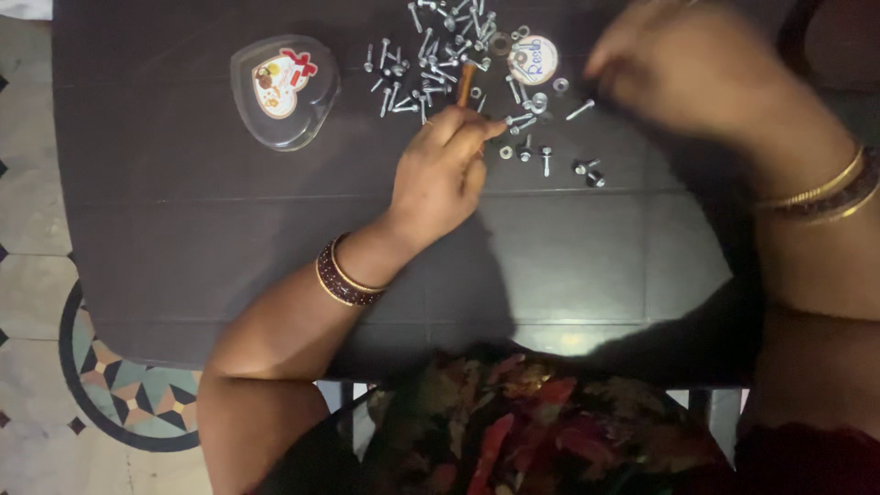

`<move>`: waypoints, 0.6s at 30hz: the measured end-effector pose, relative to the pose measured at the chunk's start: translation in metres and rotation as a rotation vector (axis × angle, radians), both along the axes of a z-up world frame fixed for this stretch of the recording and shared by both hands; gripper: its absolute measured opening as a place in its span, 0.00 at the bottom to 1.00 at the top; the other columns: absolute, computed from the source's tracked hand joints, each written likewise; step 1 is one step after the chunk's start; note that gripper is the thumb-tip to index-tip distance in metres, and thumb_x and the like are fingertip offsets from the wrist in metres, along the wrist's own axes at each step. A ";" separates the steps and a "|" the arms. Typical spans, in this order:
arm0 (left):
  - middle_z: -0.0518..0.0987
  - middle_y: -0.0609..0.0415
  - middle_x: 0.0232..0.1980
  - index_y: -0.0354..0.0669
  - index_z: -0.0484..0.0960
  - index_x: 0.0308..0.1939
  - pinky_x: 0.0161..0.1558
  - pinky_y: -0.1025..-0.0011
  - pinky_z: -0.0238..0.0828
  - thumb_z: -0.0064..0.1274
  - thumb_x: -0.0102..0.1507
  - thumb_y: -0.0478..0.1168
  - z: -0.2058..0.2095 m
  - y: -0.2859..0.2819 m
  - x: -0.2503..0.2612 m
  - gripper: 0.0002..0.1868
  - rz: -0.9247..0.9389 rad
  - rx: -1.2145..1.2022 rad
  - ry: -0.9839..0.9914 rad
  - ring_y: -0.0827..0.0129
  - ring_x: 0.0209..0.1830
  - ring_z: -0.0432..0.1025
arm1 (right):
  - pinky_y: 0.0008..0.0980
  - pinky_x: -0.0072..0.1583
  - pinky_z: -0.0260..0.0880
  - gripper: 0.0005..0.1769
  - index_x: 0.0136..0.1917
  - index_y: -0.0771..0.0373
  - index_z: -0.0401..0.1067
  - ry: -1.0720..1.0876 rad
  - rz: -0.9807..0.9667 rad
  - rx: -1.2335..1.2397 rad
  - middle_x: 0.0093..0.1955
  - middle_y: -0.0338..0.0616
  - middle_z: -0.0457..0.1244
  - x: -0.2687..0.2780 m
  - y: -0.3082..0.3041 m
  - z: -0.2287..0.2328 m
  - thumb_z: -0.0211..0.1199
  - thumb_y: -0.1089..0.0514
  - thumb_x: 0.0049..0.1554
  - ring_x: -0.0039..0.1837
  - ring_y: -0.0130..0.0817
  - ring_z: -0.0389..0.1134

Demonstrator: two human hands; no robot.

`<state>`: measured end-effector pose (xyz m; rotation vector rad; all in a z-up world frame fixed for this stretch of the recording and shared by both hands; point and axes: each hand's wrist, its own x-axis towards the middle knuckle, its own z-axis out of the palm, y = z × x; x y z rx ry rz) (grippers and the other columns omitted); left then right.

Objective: The person picks up screws and small metal rings from a table and threads the rings onto the screws by hand. The person places the assembled units into a small brown bowl on the right side of the table.

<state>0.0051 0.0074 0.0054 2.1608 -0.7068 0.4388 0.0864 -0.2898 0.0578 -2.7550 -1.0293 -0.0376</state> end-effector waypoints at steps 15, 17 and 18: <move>0.79 0.54 0.45 0.45 0.82 0.53 0.44 0.66 0.76 0.56 0.67 0.35 0.009 -0.003 -0.005 0.11 -0.025 -0.075 0.049 0.61 0.42 0.77 | 0.26 0.54 0.72 0.12 0.58 0.65 0.75 0.821 -0.111 0.833 0.47 0.38 0.68 -0.017 0.046 0.000 0.56 0.69 0.63 0.49 0.25 0.69; 0.78 0.54 0.46 0.45 0.82 0.53 0.45 0.65 0.76 0.57 0.66 0.35 0.006 -0.005 -0.004 0.11 -0.013 -0.043 0.022 0.60 0.44 0.77 | 0.27 0.55 0.72 0.08 0.56 0.68 0.74 0.490 -0.105 0.712 0.49 0.41 0.68 -0.014 0.033 -0.001 0.55 0.71 0.65 0.51 0.28 0.70; 0.78 0.54 0.46 0.45 0.82 0.52 0.47 0.64 0.75 0.58 0.66 0.35 0.005 -0.003 -0.005 0.11 -0.003 -0.025 -0.003 0.60 0.45 0.76 | 0.28 0.55 0.72 0.09 0.55 0.68 0.74 0.280 -0.113 0.637 0.49 0.42 0.68 -0.011 0.021 0.000 0.56 0.71 0.65 0.51 0.29 0.69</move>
